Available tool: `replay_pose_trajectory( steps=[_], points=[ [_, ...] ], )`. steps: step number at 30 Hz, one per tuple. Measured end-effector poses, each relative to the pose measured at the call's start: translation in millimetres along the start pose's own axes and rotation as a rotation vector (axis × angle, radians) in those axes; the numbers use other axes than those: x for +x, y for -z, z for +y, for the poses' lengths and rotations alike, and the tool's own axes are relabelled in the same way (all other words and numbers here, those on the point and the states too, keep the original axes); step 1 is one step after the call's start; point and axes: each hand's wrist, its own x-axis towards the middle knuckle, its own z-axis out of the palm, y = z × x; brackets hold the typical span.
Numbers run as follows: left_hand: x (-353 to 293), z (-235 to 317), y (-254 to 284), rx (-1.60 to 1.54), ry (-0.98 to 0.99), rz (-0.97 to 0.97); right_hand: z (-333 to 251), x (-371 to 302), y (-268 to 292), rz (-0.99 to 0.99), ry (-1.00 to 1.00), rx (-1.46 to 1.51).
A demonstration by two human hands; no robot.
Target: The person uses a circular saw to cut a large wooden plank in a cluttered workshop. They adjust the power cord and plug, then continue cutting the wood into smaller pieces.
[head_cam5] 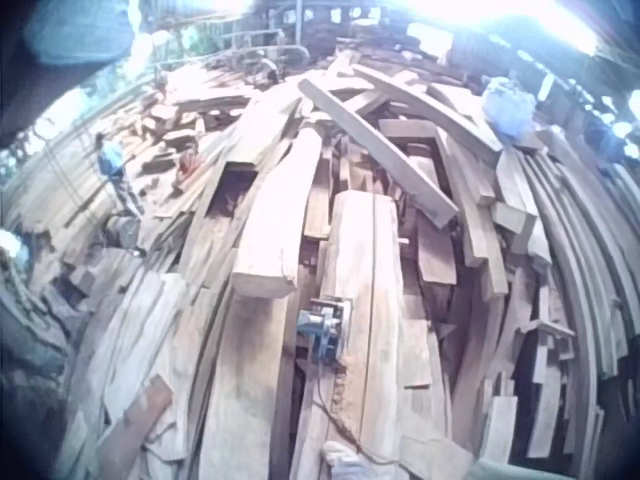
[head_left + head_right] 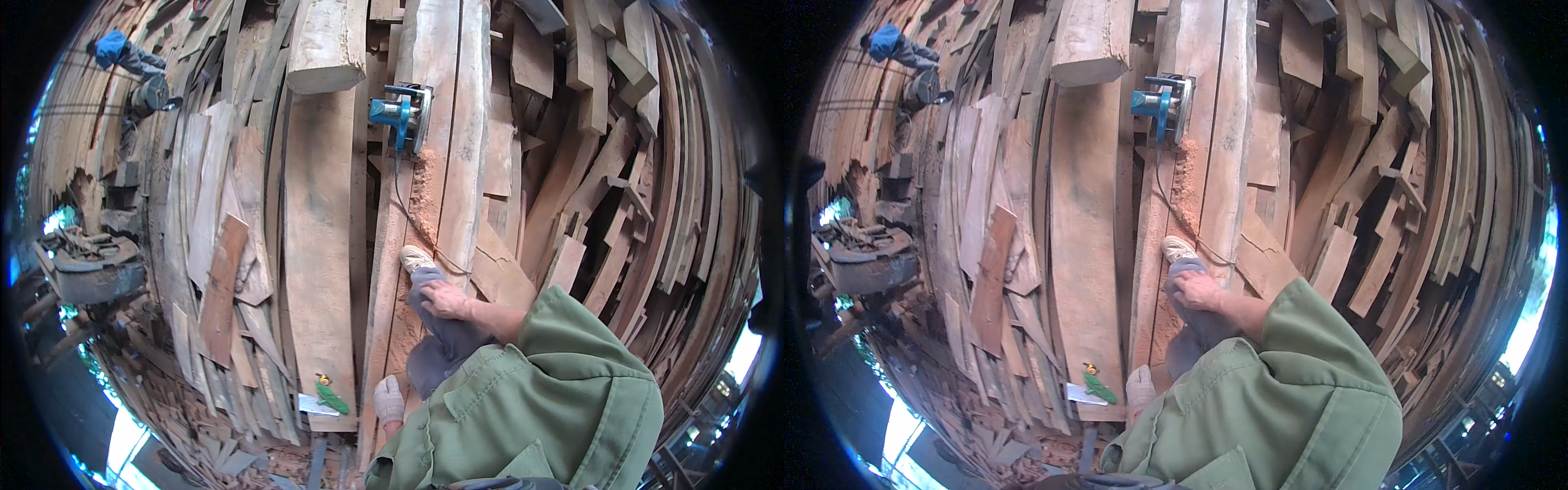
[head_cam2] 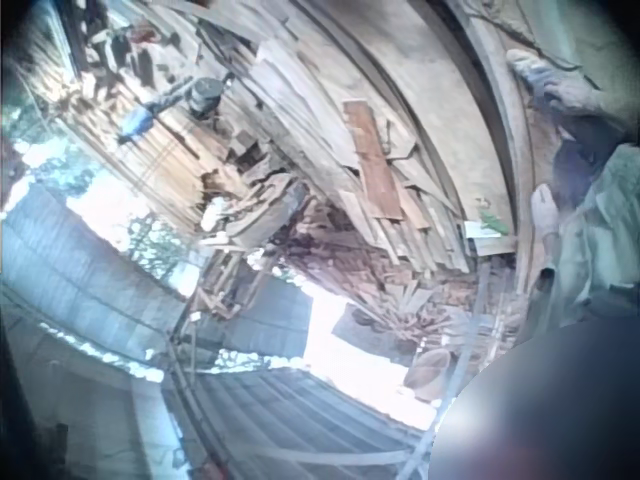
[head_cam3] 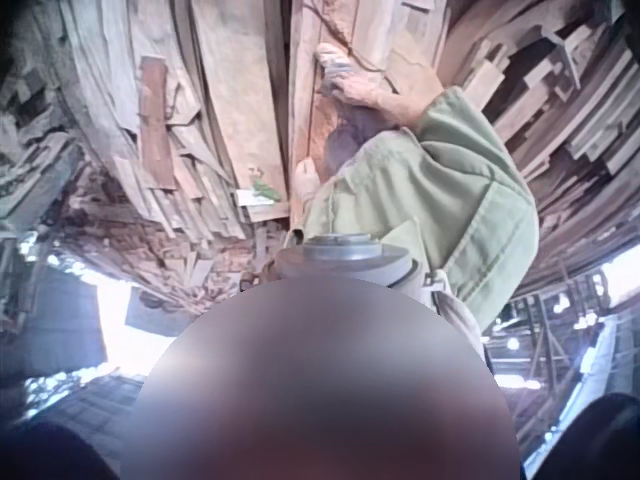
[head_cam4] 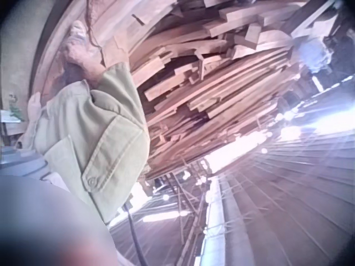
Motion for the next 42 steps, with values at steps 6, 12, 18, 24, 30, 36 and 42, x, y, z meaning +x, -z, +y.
replay_pose_trajectory(
  steps=[6, 12, 18, 24, 30, 36, 42],
  points=[
    [10.4, 66.3, 77.5, 0.482, -0.007, -0.191, 40.3, -45.3, 52.6, 0.007, -0.38, 0.021],
    [74.1, 77.7, 121.0, 0.851, -0.052, -0.612, 59.7, -59.3, 81.7, 0.283, -0.507, 0.08],
    [200.8, 53.5, 158.5, 0.921, -0.672, -0.826, 33.0, -10.7, 84.4, 0.565, -0.63, 0.225],
    [374.0, 92.2, 176.5, 0.833, -0.647, -0.887, 21.1, 67.3, 38.7, 0.723, -0.845, 0.695],
    [419.0, 94.8, 199.2, 0.256, -0.489, -0.94, -61.7, 67.2, -26.1, 0.666, -0.91, 0.538],
    [445.6, 126.9, 196.7, 0.65, -0.865, -1.15, -79.3, 54.7, 35.6, 0.92, -0.892, 0.618],
    [431.7, 166.5, 246.7, 0.982, -0.397, -1.039, -73.3, 75.5, 73.7, 1.174, -0.805, 0.647]
  ],
)
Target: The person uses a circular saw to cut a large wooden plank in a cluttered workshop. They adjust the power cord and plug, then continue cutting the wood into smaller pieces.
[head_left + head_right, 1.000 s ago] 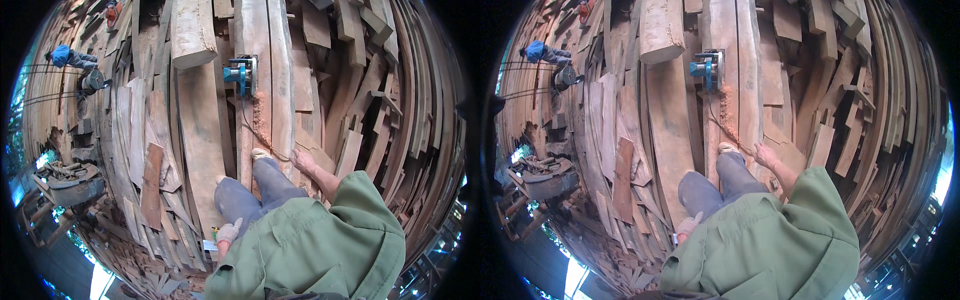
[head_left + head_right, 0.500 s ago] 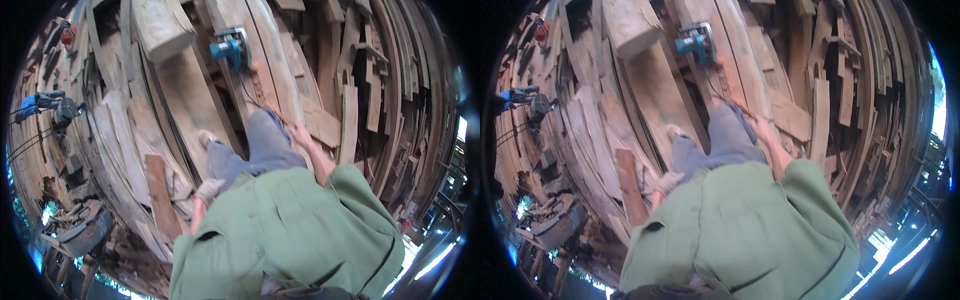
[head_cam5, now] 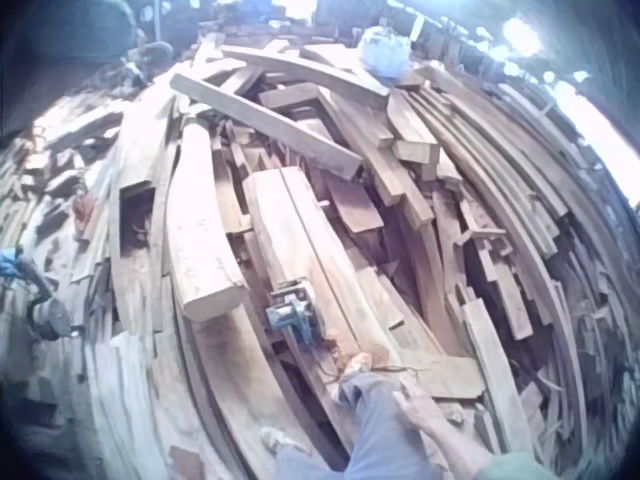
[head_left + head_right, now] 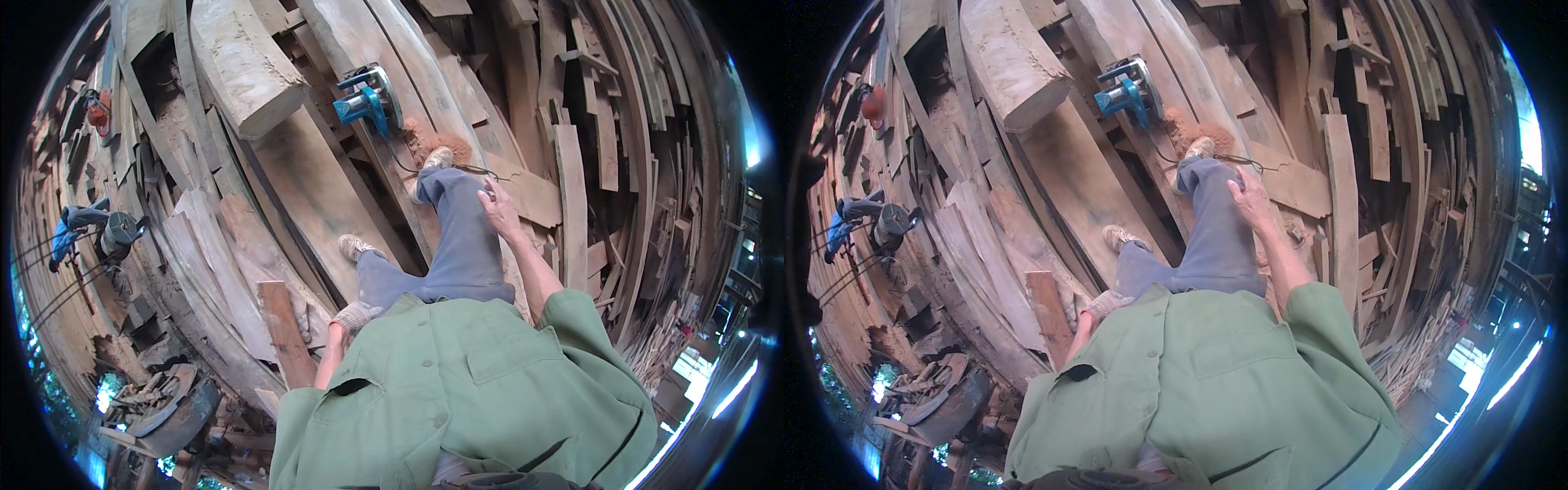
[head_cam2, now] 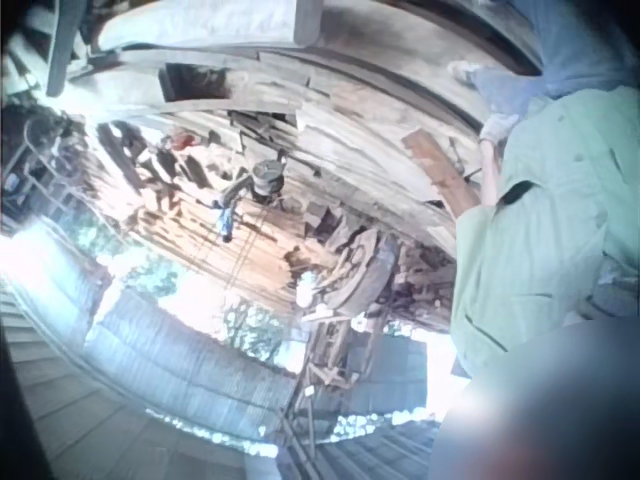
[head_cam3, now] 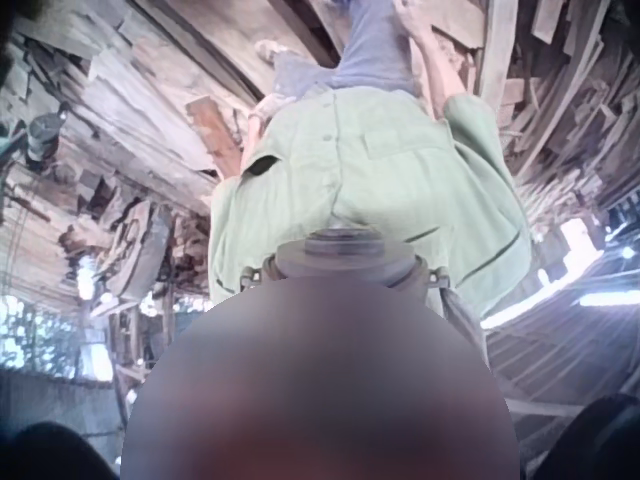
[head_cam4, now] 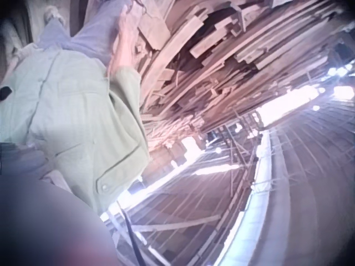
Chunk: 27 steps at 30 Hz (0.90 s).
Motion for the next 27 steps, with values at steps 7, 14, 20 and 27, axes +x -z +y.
replay_pose_trajectory(
  steps=[7, 14, 20, 27],
  points=[
    [-11.9, 63.7, 49.2, 0.274, 0.202, -0.017, 25.7, 102.2, 2.0, -0.009, -0.045, 0.048],
    [25.7, 196.6, 92.1, 0.373, 0.204, -0.023, 23.0, 249.8, 14.7, 0.06, 0.21, 0.111],
    [41.4, 249.3, 154.4, 0.123, 0.107, 0.009, -10.6, 312.6, 4.6, -0.045, 0.267, 0.116],
    [149.6, 245.4, 243.4, 0.154, -0.109, 0.421, -9.6, 307.0, -36.7, 0.1, 0.193, -0.031]
  ],
)
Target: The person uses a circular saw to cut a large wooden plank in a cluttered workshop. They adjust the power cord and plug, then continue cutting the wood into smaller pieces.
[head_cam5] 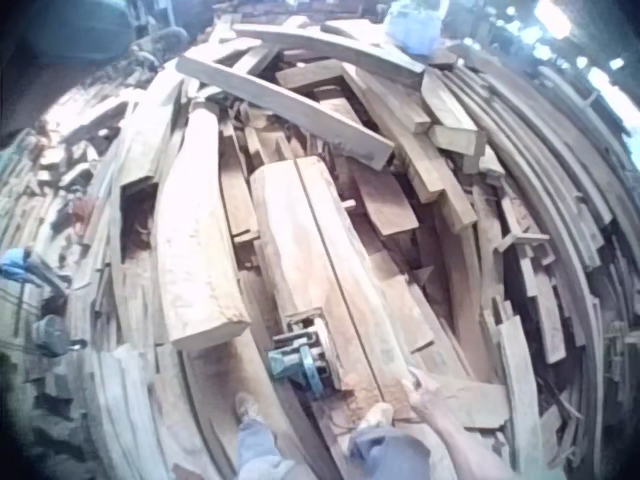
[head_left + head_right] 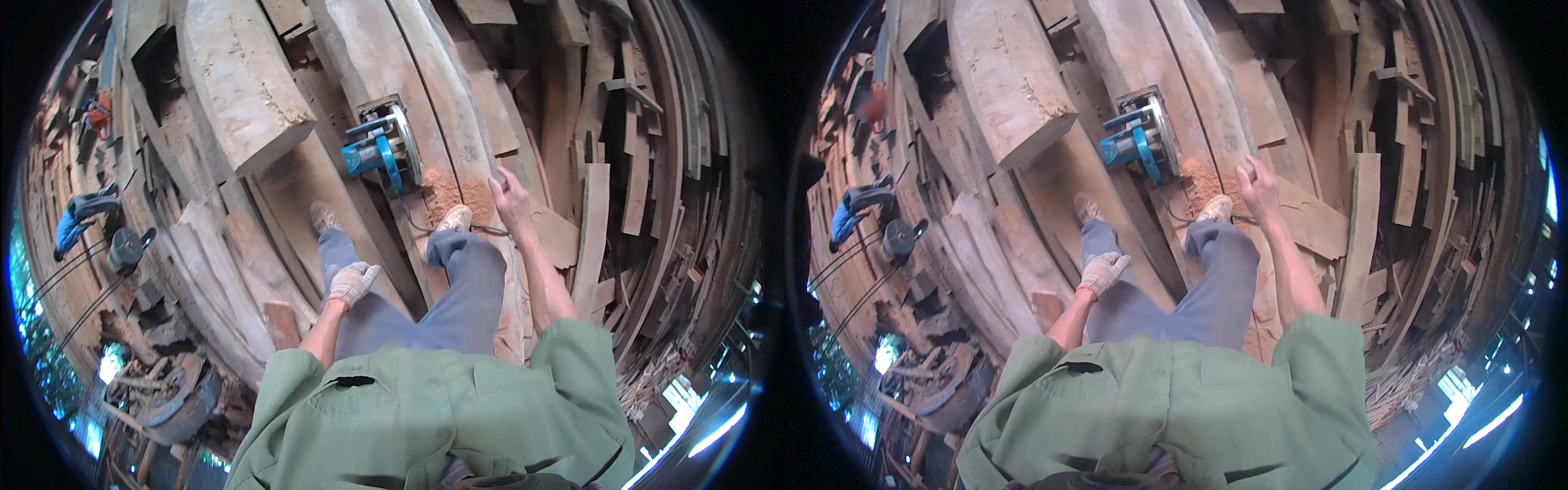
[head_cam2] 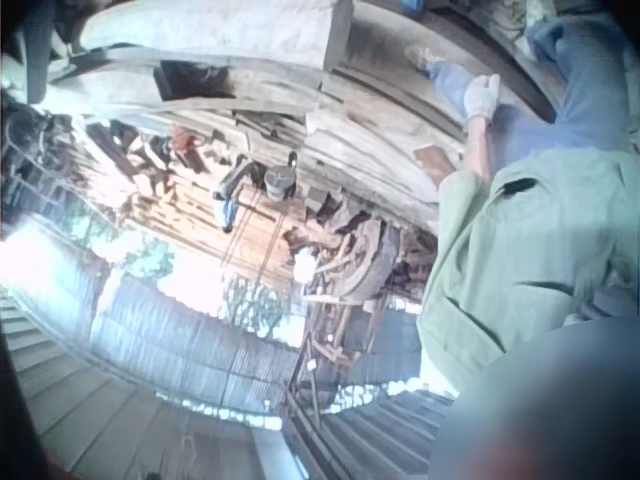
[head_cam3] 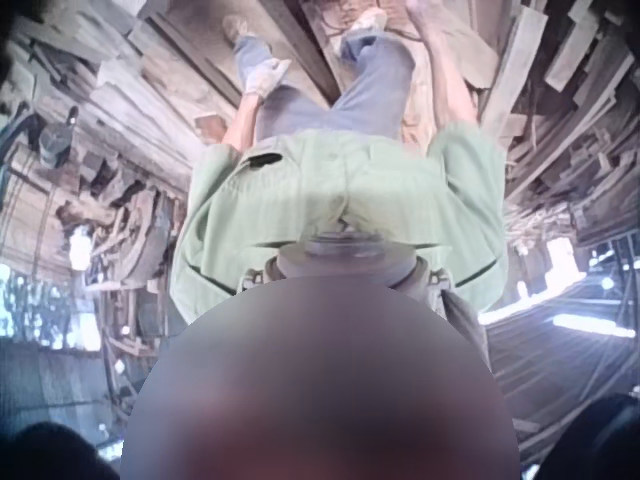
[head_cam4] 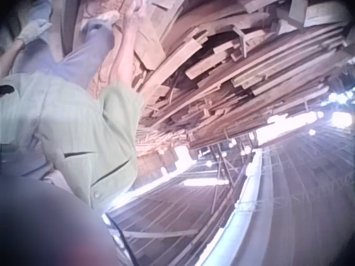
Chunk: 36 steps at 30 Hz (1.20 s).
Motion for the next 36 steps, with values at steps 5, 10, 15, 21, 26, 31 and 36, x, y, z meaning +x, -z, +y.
replay_pose_trajectory(
  steps=[5, 10, 15, 21, 26, 31, 36],
  points=[
    [71.9, -14.3, 17.5, -0.04, -0.105, 0.095, -31.2, -46.0, -54.5, 0.015, 0.013, -0.04],
    [116.4, -1.8, 13.4, 0.136, -0.095, 0.144, -53.2, -26.4, -129.0, -0.121, 0.137, 0.046],
    [210.8, -5.0, -31.9, 0.133, -0.032, 0.253, -15.4, 9.5, -236.9, -0.135, 0.323, 0.037],
    [353.8, -30.0, -87.4, 0.05, -0.121, 0.43, 33.8, 33.0, -324.6, -0.023, 0.413, 0.139],
    [378.0, -21.6, -121.8, -0.365, -0.246, 0.619, 45.4, 42.5, -346.6, 0.108, 0.462, 0.219],
    [377.2, -19.9, -134.2, -0.541, -0.05, 0.537, 47.6, 38.0, -350.6, 0.093, 0.419, 0.154],
    [407.6, -40.5, -152.5, -0.964, -0.382, 0.624, 51.2, 32.9, -356.8, 0.169, 0.43, 0.173]
  ],
)
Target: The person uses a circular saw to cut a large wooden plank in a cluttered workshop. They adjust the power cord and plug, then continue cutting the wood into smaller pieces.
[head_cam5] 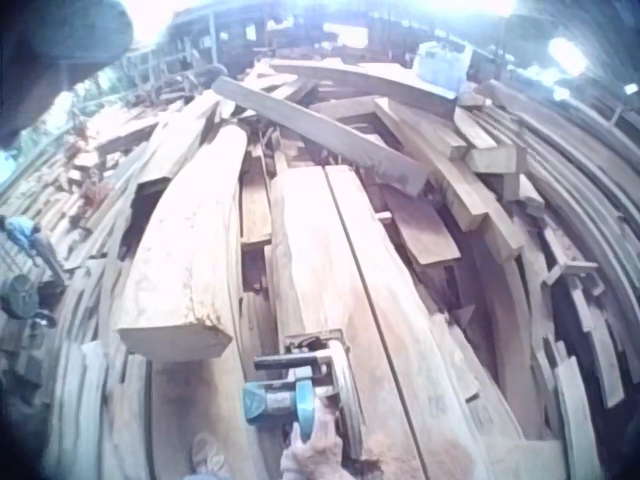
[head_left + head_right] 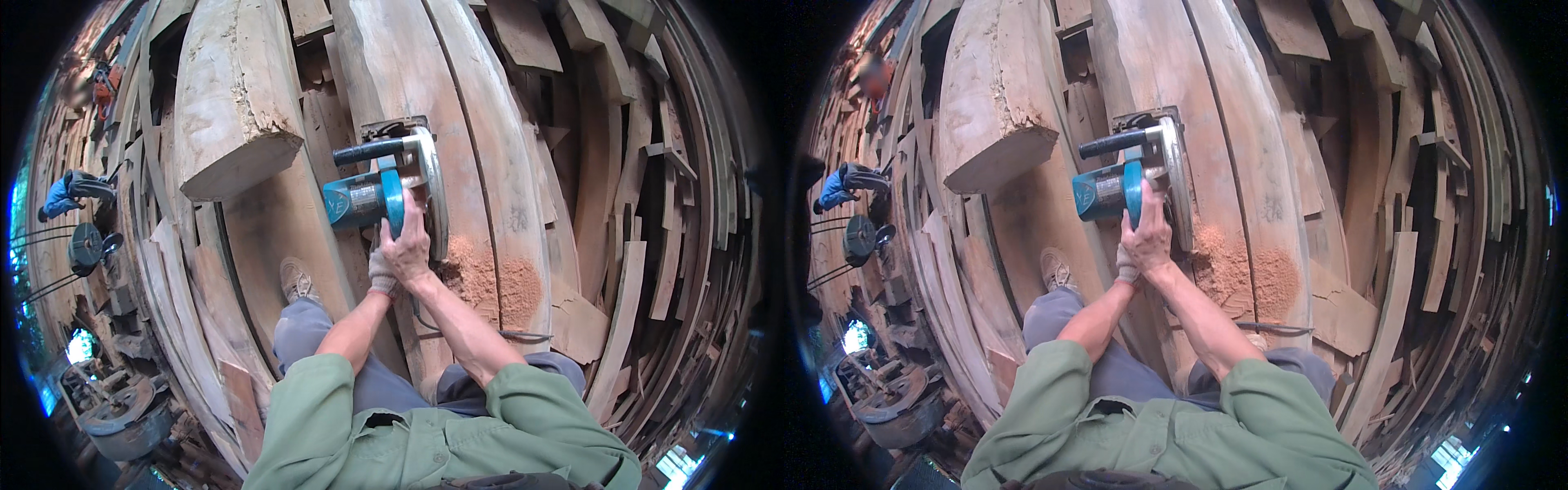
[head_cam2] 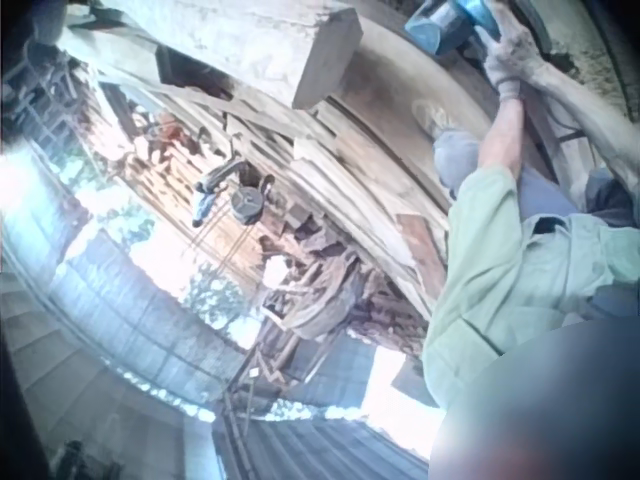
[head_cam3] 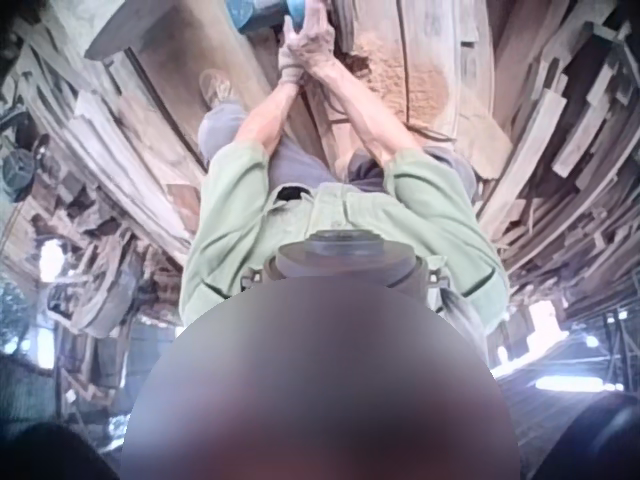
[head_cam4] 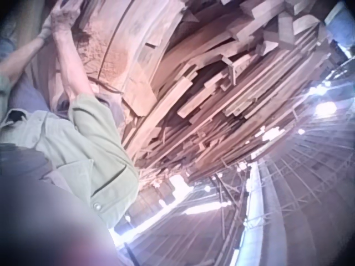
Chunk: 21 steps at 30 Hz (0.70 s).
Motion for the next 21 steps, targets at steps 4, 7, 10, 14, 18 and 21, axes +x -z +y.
replay_pose_trajectory(
  steps=[4, 7, 10, 14, 18, 21],
  points=[
    [-2.5, -15.4, -8.3, 0.147, 0.055, 0.049, 8.2, -11.5, -3.1, 0.031, 0.012, 0.061],
    [-6.1, -4.8, -9.6, 0.255, 0.107, 0.04, 13.8, -16.1, -5.1, -0.015, -0.052, 0.104],
    [-10.0, 12.4, -8.9, 0.31, 0.15, 0.021, 14.5, -16.2, -6.3, -0.028, -0.075, 0.123],
    [-9.4, 28.9, -4.6, 0.416, 0.232, -0.037, 12.0, -13.2, -6.3, 0.002, -0.041, 0.078],
    [-4.5, 38.9, 1.2, 0.585, 0.382, -0.149, 11.6, -12.5, -5.9, 0.014, -0.015, 0.073],
    [-9.9, 46.7, 0.7, 0.308, 0.24, -0.037, 12.2, -12.4, -6.2, 0.019, -0.009, 0.07]
  ],
)
